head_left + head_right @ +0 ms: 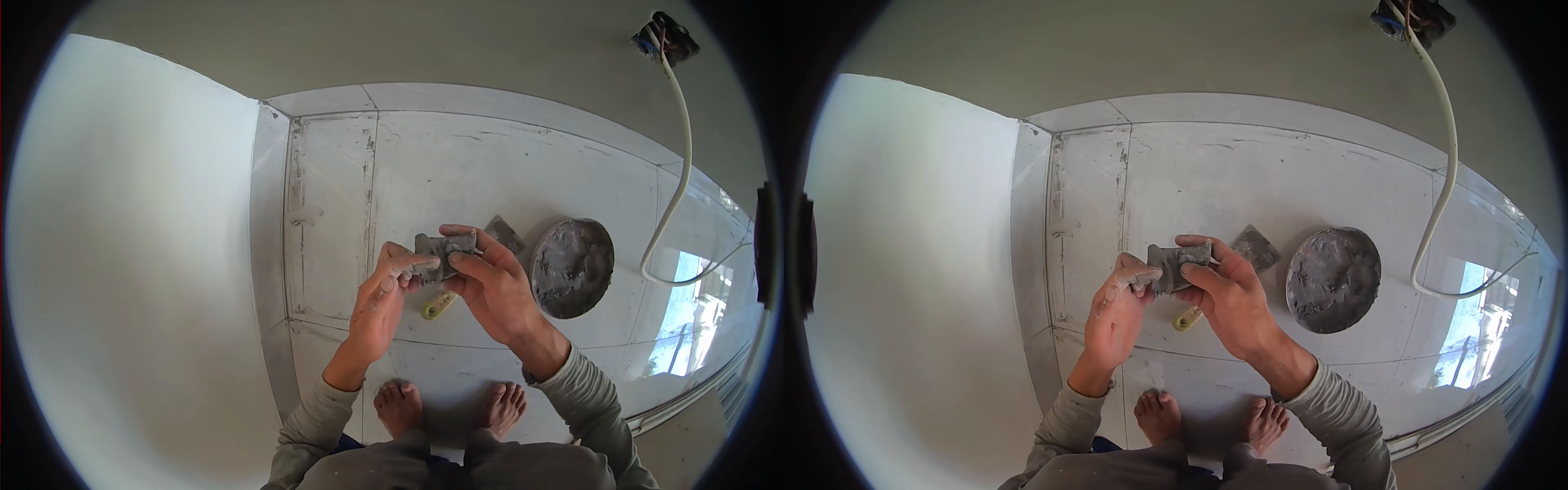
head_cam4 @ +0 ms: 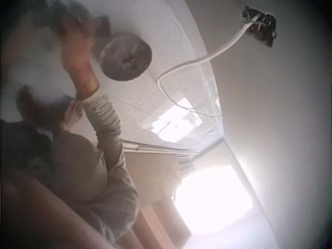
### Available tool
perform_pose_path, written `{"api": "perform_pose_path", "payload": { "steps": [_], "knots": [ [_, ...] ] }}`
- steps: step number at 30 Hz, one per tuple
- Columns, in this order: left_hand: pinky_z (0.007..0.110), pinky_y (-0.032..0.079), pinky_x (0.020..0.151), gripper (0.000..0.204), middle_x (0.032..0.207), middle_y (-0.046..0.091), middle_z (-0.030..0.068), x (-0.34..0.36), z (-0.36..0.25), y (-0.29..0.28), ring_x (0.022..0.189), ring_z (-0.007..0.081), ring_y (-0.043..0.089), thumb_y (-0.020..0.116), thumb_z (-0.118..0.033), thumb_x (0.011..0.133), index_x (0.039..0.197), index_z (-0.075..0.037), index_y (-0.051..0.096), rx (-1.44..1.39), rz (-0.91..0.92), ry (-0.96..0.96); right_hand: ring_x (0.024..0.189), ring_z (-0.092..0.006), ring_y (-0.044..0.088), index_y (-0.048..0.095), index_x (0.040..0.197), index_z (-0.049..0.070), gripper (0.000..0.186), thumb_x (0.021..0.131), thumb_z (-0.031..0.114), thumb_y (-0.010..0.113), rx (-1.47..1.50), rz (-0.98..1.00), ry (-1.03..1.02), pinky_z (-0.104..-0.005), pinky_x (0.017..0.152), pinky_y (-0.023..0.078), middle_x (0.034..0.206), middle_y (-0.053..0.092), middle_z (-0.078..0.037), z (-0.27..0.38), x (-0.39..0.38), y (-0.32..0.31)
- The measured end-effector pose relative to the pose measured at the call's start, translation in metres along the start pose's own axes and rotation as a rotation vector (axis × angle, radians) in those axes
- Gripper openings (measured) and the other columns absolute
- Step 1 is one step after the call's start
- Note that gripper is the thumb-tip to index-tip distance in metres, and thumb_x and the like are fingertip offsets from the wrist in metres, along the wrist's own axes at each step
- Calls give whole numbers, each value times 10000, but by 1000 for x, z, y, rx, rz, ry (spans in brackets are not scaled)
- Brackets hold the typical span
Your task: The person applies grout to the joints between floor tiles and along the wall base using a small piece of flexible material, smoothing the lines with their fingers.
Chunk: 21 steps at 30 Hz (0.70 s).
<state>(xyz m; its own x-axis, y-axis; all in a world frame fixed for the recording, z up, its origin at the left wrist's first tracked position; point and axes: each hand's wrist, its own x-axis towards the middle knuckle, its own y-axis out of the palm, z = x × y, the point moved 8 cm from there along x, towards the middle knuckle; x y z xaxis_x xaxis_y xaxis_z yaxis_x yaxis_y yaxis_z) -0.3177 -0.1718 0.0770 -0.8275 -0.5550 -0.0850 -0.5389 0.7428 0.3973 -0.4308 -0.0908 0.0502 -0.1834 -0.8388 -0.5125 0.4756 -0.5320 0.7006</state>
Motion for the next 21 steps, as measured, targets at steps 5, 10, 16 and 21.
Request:
{"api": "perform_pose_path", "payload": {
  "steps": [5,10,16,21],
  "knots": [
    [320,312,862,612,997,365,26,-6,-4,-1,963,171,363,301,-440,1071,1264,37,634,337,-8,33,1021,-159,640,505,1365,12,366,1000,32,510,107,22,76,-327,845,527,1167,661,-107,-6,-12,11],
    [341,337,929,664,1003,337,51,-17,-5,-12,976,199,341,233,-464,1081,1317,5,640,492,-15,56,1017,-164,644,510,1364,11,362,1001,22,502,248,27,84,-332,843,527,1173,659,-115,-15,-19,-4],
    [343,399,872,411,1029,466,96,-36,-21,-13,942,205,426,522,-255,1024,1320,7,639,685,-272,75,1071,-175,644,537,1353,22,350,1004,16,506,147,-49,-97,-362,930,530,1216,657,-94,1,-29,-17],
    [349,404,794,451,992,491,83,-27,-35,33,897,229,466,707,-109,868,1303,-7,648,1139,-149,267,1036,-176,666,528,1342,7,351,993,-4,561,70,-128,-192,-368,922,545,1124,689,-95,3,-36,-17]
  ]
}}
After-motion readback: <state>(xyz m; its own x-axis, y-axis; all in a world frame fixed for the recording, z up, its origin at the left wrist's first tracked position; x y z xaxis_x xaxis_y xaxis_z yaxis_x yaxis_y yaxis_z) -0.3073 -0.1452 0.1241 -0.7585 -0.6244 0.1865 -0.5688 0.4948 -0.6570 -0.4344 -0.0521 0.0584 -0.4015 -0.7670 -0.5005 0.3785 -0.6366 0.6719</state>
